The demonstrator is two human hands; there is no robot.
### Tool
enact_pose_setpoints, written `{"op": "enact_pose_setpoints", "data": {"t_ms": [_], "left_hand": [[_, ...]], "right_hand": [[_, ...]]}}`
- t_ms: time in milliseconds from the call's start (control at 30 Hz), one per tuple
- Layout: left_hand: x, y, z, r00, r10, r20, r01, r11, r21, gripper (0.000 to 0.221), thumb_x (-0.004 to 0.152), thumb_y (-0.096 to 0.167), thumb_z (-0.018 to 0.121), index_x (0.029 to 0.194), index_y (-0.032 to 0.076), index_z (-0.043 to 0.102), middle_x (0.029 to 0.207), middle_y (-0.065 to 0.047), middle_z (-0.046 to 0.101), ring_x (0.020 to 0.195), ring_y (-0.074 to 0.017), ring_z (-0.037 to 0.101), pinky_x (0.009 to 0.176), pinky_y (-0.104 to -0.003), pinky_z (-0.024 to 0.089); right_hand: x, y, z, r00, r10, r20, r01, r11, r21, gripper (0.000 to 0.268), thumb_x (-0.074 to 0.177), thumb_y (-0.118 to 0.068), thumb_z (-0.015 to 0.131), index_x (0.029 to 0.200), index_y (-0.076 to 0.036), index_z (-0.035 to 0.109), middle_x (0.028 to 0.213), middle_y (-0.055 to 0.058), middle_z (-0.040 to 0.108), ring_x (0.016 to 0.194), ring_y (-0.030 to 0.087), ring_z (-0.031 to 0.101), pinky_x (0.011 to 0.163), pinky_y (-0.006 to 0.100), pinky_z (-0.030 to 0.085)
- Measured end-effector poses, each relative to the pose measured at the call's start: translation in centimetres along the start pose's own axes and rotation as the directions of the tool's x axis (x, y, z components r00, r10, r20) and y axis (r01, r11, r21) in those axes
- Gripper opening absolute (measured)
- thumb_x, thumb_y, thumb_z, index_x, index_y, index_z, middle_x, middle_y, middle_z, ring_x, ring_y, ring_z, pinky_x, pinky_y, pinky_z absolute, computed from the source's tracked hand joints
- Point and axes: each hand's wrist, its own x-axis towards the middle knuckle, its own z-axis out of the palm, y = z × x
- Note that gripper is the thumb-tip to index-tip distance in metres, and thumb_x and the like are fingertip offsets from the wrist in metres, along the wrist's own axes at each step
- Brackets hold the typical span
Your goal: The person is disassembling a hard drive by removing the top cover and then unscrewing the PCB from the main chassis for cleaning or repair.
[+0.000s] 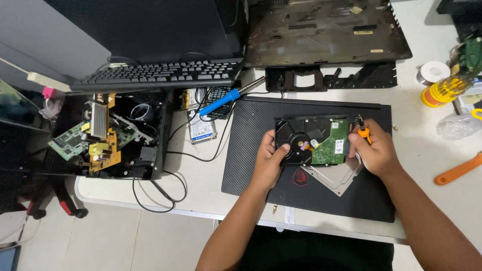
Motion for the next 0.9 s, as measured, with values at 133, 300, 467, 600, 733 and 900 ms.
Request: {"op": "enact_pose_setpoints", "data": {"t_ms": [133, 300, 467, 600, 733, 900], "left_hand": [[-0.1, 0.3, 0.2, 1.000, 0.013, 0.016, -0.013, 1.000, 0.012, 0.035, 0.095, 0.006, 0.063, 0.129, 0.007, 0.055, 0.113, -0.007, 0.066, 0.100, -0.0157, 0.063, 0.091, -0.032, 0.054], [-0.2, 0.5, 0.5, 1.000, 0.020, 0.011, -0.020, 1.000, 0.016, 0.043, 0.096, 0.004, 0.061, 0.138, 0.005, 0.053, 0.122, -0.008, 0.064, 0.107, -0.0163, 0.061, 0.097, -0.032, 0.052], [-0.2, 0.3, 0.3, 1.000, 0.016, 0.012, -0.016, 0.999, 0.031, 0.043, 0.095, 0.006, 0.062, 0.137, 0.006, 0.053, 0.126, -0.007, 0.062, 0.109, -0.0159, 0.059, 0.098, -0.032, 0.051], [-0.3, 0.5, 0.4, 1.000, 0.013, 0.018, -0.013, 1.000, 0.014, 0.036, 0.096, 0.005, 0.061, 0.131, 0.007, 0.055, 0.116, -0.005, 0.064, 0.103, -0.0135, 0.059, 0.094, -0.030, 0.052], [-0.2, 0.7, 0.5, 1.000, 0.003, -0.003, -0.003, 1.000, 0.003, 0.043, 0.095, 0.005, 0.062, 0.138, 0.006, 0.054, 0.124, -0.007, 0.063, 0.109, -0.0161, 0.060, 0.098, -0.032, 0.052], [-0.1, 0.6, 0.4, 1.000, -0.024, -0.013, 0.023, 0.997, -0.072, 0.042, 0.095, 0.003, 0.061, 0.136, 0.006, 0.055, 0.123, -0.008, 0.064, 0.108, -0.0163, 0.061, 0.098, -0.033, 0.052]], "right_hand": [[0.0, 0.1, 0.0, 1.000, 0.008, 0.003, -0.008, 1.000, -0.021, 0.013, 0.104, -0.017, 0.057, 0.098, -0.006, 0.055, 0.062, 0.005, 0.067, 0.062, 0.017, 0.064, 0.075, 0.032, 0.050], [0.0, 0.3, 0.1, 1.000, 0.019, -0.002, -0.019, 1.000, 0.019, 0.011, 0.103, -0.015, 0.058, 0.098, -0.005, 0.055, 0.062, 0.007, 0.066, 0.062, 0.017, 0.063, 0.074, 0.031, 0.050], [0.0, 0.9, -0.1, 1.000, 0.014, 0.018, -0.014, 1.000, 0.020, 0.011, 0.103, -0.016, 0.057, 0.100, -0.006, 0.054, 0.064, 0.008, 0.067, 0.063, 0.018, 0.065, 0.071, 0.033, 0.051], [0.0, 1.5, 0.0, 1.000, 0.008, 0.015, -0.009, 1.000, 0.020, 0.012, 0.103, -0.017, 0.058, 0.100, -0.007, 0.054, 0.064, 0.007, 0.066, 0.061, 0.018, 0.064, 0.068, 0.031, 0.051], [0.0, 1.6, 0.0, 1.000, -0.015, 0.019, 0.014, 0.999, 0.041, 0.010, 0.103, -0.016, 0.058, 0.101, -0.007, 0.055, 0.064, 0.007, 0.065, 0.059, 0.019, 0.063, 0.067, 0.032, 0.050], [0.0, 1.5, -0.1, 1.000, -0.012, 0.023, 0.011, 0.999, 0.037, 0.012, 0.103, -0.018, 0.057, 0.101, -0.007, 0.054, 0.064, 0.008, 0.064, 0.058, 0.020, 0.063, 0.066, 0.033, 0.051]]}}
